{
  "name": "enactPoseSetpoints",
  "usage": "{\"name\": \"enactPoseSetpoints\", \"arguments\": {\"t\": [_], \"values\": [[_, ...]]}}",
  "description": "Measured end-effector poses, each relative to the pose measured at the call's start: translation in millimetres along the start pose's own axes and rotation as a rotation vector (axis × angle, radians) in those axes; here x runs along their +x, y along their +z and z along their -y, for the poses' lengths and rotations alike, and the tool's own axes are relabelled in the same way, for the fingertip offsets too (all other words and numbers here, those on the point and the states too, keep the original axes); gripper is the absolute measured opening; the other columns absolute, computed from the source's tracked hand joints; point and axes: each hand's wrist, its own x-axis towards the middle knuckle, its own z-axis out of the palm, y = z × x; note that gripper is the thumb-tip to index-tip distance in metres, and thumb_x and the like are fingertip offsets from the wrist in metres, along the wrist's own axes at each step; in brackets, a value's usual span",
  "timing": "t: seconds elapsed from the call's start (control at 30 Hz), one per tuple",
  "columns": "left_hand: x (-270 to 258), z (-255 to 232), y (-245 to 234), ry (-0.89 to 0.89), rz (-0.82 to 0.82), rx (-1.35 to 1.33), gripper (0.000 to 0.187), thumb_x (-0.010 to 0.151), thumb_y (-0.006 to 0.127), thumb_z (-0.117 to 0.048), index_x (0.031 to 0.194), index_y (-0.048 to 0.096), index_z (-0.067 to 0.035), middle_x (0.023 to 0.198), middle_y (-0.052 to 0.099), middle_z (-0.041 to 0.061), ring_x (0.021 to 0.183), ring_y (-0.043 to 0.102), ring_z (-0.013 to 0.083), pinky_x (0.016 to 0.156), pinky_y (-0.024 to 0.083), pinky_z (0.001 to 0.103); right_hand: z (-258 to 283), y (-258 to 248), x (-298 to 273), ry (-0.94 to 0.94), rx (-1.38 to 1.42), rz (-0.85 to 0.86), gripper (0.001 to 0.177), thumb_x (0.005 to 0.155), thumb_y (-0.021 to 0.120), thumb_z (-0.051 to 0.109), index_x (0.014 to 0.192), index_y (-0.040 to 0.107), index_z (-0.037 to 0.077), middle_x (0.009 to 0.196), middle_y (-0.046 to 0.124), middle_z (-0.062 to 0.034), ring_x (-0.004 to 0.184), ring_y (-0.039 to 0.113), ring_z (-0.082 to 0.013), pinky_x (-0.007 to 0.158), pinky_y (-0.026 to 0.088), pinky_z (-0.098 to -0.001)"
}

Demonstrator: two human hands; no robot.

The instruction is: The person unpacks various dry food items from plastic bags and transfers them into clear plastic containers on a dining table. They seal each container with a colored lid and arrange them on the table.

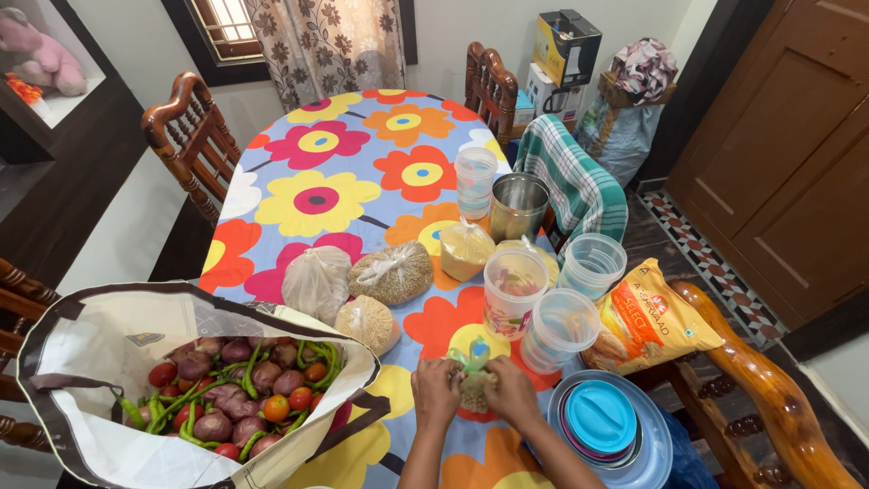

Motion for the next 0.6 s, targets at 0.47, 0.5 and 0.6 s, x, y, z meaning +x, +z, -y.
{"name": "enactPoseSetpoints", "arguments": {"t": [0.47, 0.5, 0.6], "values": [[7, -2, -9, 0.052, -0.053, 0.178, 0.005, 0.08, 0.08, -0.02, 0.08, 0.077, -0.016, 0.08, 0.071, 0.002, 0.088, 0.058, 0.0261, 0.078, 0.04, 0.043, -4, 26, 8, 0.226, 0.236, -0.065, 0.024, 0.077, 0.082, 0.021, 0.081, 0.066, 0.004, 0.074, 0.071, -0.0138, 0.067, 0.068, -0.0312, 0.061, 0.051, -0.0398], [7, -2, -7, 0.023, -0.058, 0.176, 0.006, 0.08, 0.08, -0.021, 0.079, 0.076, -0.016, 0.08, 0.07, 0.001, 0.088, 0.058, 0.0262, 0.078, 0.04, 0.043, -6, 28, 9, 0.317, 0.245, -0.055, 0.024, 0.077, 0.082, 0.021, 0.082, 0.067, 0.004, 0.074, 0.071, -0.0137, 0.066, 0.068, -0.0314, 0.061, 0.051, -0.0399], [7, -1, -4, -0.004, -0.049, 0.115, 0.008, 0.08, 0.08, -0.019, 0.08, 0.073, -0.014, 0.082, 0.071, 0.001, 0.09, 0.058, 0.0272, 0.078, 0.04, 0.043, 0, 15, 17, 0.107, 0.228, -0.066, 0.019, 0.079, 0.078, 0.018, 0.083, 0.066, 0.004, 0.081, 0.07, -0.0124, 0.073, 0.068, -0.0278, 0.064, 0.052, -0.0383]]}}
